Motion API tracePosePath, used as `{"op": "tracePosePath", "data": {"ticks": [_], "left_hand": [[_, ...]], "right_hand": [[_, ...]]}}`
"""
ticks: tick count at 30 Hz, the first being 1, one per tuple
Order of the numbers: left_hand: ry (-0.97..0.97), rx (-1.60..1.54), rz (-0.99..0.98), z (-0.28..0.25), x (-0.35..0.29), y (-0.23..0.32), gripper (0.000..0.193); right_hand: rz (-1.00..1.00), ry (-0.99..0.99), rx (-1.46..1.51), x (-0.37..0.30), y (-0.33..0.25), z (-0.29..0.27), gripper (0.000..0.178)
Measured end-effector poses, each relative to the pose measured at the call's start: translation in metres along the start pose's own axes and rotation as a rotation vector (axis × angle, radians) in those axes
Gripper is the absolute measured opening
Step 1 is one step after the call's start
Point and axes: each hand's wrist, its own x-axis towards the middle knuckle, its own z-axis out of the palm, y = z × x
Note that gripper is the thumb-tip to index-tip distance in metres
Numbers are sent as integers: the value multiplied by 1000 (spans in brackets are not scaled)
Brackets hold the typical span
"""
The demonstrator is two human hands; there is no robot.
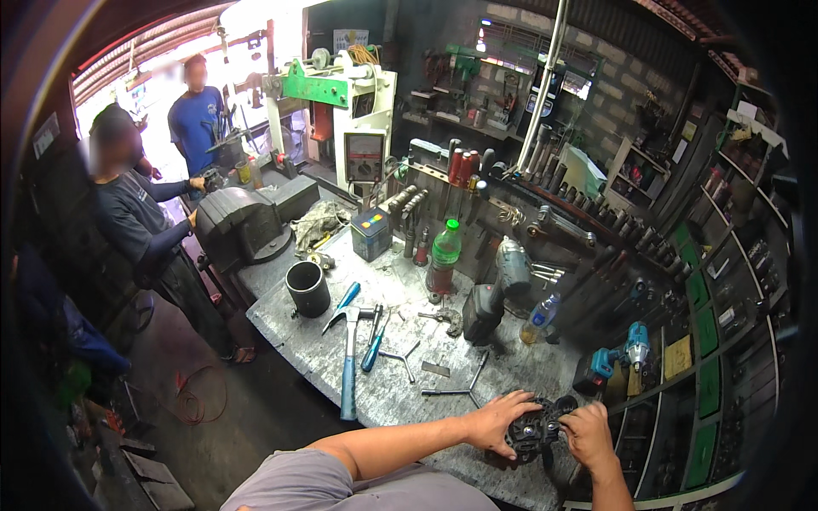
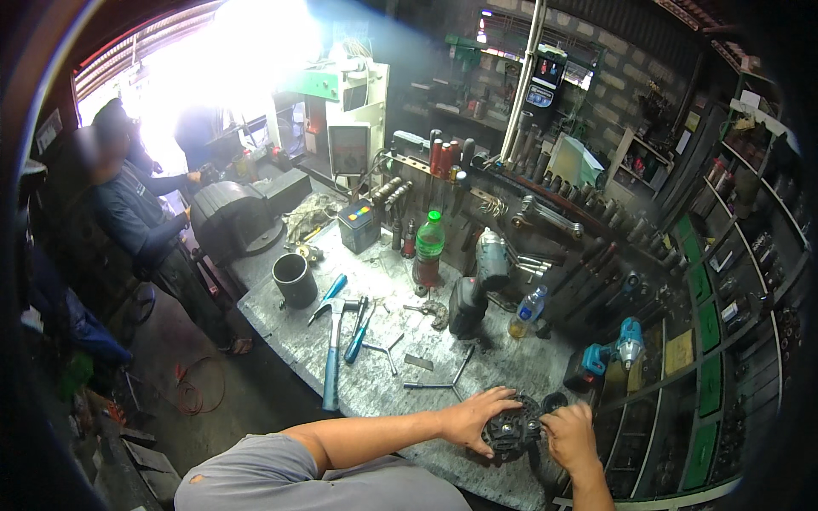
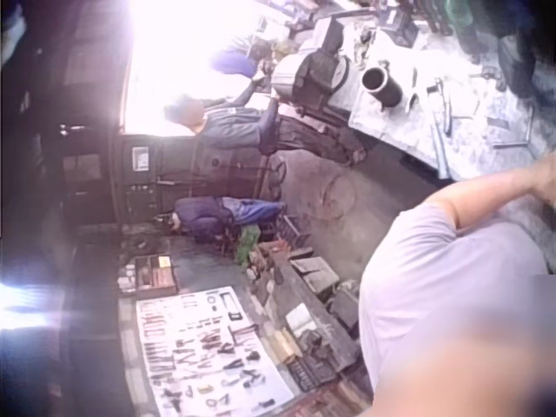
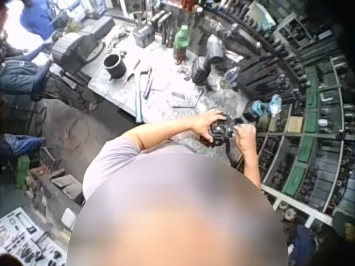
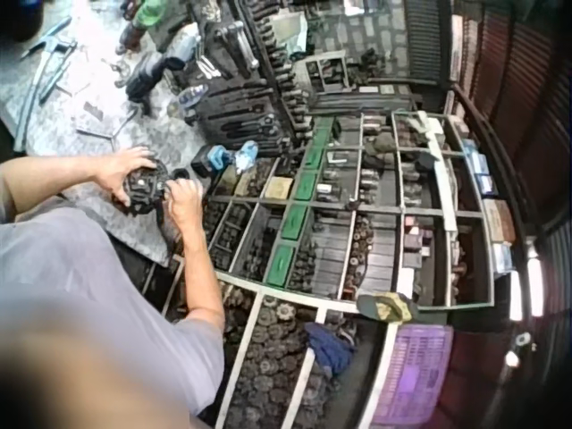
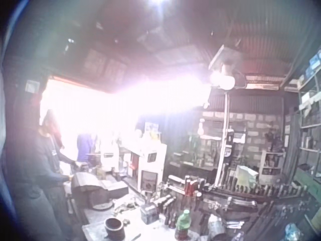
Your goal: The person assembles a mechanical component on a workbench, inserting small parts by hand and using a screwdriver. They then walk to a tool wall, select a socket wrench, and retrieve a power drill before returning to the workbench.
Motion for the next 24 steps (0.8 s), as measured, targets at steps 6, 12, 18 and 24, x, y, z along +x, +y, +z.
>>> {"op": "tracePosePath", "data": {"ticks": [6,12,18,24], "left_hand": [[-10,25,-12,0,0,1,130],[56,-9,-1,6,-3,1,130],[31,-13,22,5,-2,-3,131],[22,5,-1,3,-2,0,131]], "right_hand": [[162,-257,-38,-2,0,-2,13],[354,79,129,-22,-33,18,18],[81,-4,14,-3,-4,0,17],[339,-170,67,-5,-12,7,16]]}}
